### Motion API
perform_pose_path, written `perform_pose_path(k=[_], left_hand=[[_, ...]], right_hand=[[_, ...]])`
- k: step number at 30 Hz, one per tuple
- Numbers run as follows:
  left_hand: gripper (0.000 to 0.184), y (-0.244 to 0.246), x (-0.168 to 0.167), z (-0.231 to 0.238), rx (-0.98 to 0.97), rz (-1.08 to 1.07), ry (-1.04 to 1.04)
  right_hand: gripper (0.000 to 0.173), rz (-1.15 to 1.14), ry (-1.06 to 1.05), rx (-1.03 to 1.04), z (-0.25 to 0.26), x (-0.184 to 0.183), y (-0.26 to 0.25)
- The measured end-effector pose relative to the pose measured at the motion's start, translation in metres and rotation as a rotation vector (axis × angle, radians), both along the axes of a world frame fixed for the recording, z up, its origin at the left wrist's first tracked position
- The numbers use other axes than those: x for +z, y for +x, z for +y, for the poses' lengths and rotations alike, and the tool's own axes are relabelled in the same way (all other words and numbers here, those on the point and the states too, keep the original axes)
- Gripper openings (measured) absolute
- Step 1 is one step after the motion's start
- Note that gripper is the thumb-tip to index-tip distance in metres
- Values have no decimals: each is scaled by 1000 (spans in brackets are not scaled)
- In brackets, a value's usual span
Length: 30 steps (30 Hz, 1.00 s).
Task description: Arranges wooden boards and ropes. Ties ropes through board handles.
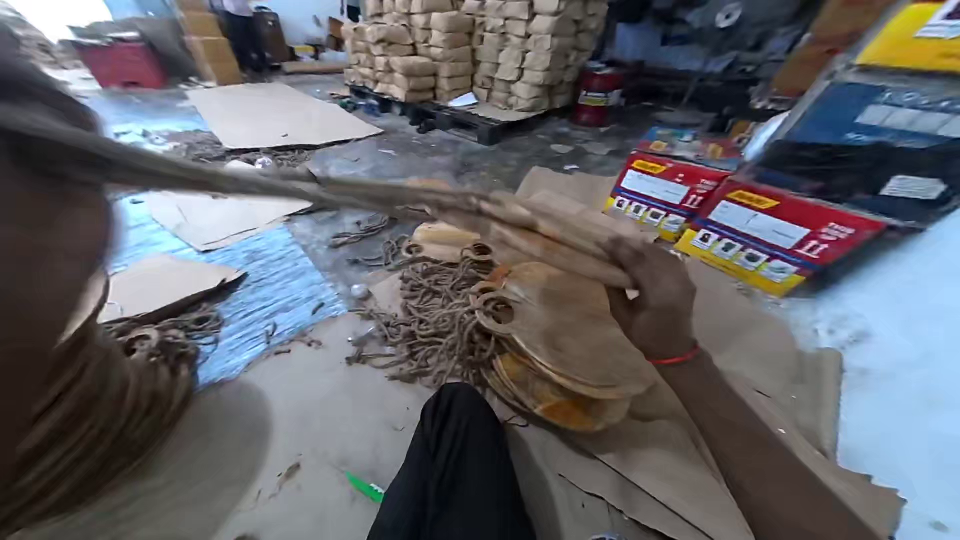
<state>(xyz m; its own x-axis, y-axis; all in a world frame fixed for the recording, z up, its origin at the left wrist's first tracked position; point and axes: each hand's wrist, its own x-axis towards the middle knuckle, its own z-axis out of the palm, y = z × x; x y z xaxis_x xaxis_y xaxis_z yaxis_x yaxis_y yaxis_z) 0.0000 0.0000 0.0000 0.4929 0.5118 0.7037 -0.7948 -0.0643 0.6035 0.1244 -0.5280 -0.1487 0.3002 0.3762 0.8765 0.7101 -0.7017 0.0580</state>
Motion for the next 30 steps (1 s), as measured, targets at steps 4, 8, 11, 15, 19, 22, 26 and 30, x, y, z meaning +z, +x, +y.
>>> perform_pose_path(k=[4, 8, 11, 15, 19, 22, 26, 30], left_hand=[[39, 35, -49, -115, 92, 369, -102], [39, 69, -104, -136, 55, 560, -275], [40, 78, -105, -130, 47, 558, -323], [38, 87, -116, -134, 51, 561, -245], [41, 82, -129, -134, 9, 553, -232], [40, 76, -131, -129, -35, 620, -213], [38, 67, -139, -129, -11, 647, -226], [41, 44, -158, -132, 1, 690, -183]], right_hand=[[49, 195, -137, -126, -32, -98, -1], [76, 590, -354, -250, -38, -141, -17], [91, 1032, -414, -232, -44, -102, -13], [97, 1238, -486, -181, -48, -85, 8], [113, 1149, -452, -143, -17, -95, -3], [126, 1037, -418, -61, 25, -98, 3], [107, 1035, -408, -187, 82, -107, 22], [69, 877, -221, -185, 108, -120, 15]])
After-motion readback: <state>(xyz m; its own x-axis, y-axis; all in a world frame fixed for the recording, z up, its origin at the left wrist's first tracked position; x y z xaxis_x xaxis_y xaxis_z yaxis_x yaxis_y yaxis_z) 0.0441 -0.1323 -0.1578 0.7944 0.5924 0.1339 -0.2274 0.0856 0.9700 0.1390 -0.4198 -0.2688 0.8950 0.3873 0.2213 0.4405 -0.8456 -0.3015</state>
